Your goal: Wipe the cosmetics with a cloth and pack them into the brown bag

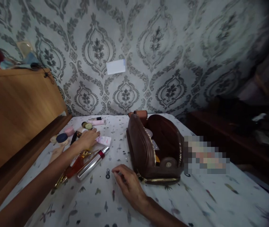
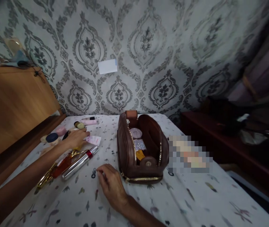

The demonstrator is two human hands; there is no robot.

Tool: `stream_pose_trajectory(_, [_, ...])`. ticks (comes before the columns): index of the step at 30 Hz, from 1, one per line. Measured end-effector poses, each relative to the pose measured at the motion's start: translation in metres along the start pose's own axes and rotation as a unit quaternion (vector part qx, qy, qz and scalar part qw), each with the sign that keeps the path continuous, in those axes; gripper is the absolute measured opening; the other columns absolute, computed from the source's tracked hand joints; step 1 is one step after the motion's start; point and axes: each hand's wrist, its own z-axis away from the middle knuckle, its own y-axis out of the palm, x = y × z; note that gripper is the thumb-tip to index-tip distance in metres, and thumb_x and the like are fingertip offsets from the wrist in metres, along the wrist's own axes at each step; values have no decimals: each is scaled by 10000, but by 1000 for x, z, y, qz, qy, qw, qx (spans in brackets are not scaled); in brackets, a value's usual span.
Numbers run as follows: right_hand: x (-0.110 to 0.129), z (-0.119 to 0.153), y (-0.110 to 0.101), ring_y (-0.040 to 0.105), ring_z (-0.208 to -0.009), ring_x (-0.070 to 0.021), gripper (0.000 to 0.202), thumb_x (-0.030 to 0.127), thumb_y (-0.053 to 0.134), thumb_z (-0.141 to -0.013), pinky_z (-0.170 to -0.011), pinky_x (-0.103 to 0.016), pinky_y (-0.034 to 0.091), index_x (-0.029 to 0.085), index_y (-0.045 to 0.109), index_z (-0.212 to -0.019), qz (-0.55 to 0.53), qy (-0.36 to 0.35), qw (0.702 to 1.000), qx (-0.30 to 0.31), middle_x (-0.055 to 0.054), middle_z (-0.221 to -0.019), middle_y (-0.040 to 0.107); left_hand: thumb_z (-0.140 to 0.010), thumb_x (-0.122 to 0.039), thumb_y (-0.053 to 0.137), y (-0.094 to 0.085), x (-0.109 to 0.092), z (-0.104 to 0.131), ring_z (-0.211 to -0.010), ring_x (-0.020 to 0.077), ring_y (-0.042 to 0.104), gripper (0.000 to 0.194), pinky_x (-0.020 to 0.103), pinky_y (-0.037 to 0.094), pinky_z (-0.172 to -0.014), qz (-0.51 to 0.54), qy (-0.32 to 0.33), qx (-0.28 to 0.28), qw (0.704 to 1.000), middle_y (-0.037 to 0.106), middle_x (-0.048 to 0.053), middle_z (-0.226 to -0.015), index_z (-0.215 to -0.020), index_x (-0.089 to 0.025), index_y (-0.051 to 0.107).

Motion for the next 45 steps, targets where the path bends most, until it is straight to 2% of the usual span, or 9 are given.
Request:
stream_pose_trajectory(7, [-4,3,2,646,-918,-199,296,375,495,-968,-773,-303,515,200,628,-1167,-94,64,993,-18,-88,-1023,694,-865,-362,561,-29,-38,43,-1013,281,641,279,344,458,-799,38,-53,-79,995,675,91,-1065,-1091,-209,618])
stream_pose_trajectory(10, [-6,2,5,624,-1051,-238,500,515,497,-946,-726,-316,554,231,518,-1357,-213,93,973,-7,-114,-1215,638,-839,-315,569,-16,-80,70,-982,262,649,211,337,461,-812,117,-36,-106,987,686,74,-1026,-1020,-216,611])
stream_pose_trajectory(15, [-7,0,8,603,-1058,-252,547,677,488,-885,-939,-416,511,220,660,-1130,-284,161,944,-43,-76,-1052,665,-806,-255,559,18,-128,103,-935,274,657,190,373,475,-792,224,-39,-109,968,698,82,-1012,-985,-211,606])
stream_pose_trajectory(19, [-6,-2,11,637,-781,-209,598,735,576,-785,-686,-386,580,218,615,-1083,-415,202,886,-32,-51,-925,650,-840,-434,567,16,-119,112,-919,256,651,295,352,489,-764,385,-45,-148,910,704,57,-984,-1033,-218,620])
stream_pose_trajectory(23, [-4,0,15,595,-645,-152,490,633,705,-747,-585,-301,551,205,594,-958,-405,158,901,8,-7,-798,629,-899,-482,468,7,-119,107,-1000,245,627,391,354,476,-843,447,-96,-255,852,671,85,-1102,-1137,-199,595])
stream_pose_trajectory(26, [-5,5,17,575,-579,-130,496,649,698,-741,-561,-268,517,186,585,-881,-370,114,920,63,16,-696,606,-912,-452,440,14,-137,98,-1038,247,616,419,377,451,-917,462,-72,-253,847,667,98,-1128,-1213,-187,562])
stream_pose_trajectory(31, [-3,10,17,561,-531,-118,563,718,659,-721,-525,-256,492,172,570,-825,-355,117,923,89,19,-665,602,-911,-513,405,23,-149,92,-734,224,622,443,350,475,-711,499,-72,-188,843,680,52,-847,-1114,-178,611])
stream_pose_trajectory(38, [6,3,10,624,-697,-159,486,634,729,-715,-678,-309,559,204,626,-915,-405,136,904,-30,1,-798,652,-905,-566,418,33,-138,98,-956,254,638,486,376,481,-859,536,-111,-237,802,686,73,-956,-1134,-182,606])
stream_pose_trajectory(45, [3,-1,5,597,-635,-154,460,578,771,-689,-663,-323,549,186,670,-908,-407,156,899,-45,-18,-791,673,-901,-578,433,42,-138,98,-999,260,642,477,410,482,-920,553,-132,-240,787,704,91,-1028,-1086,-194,646])
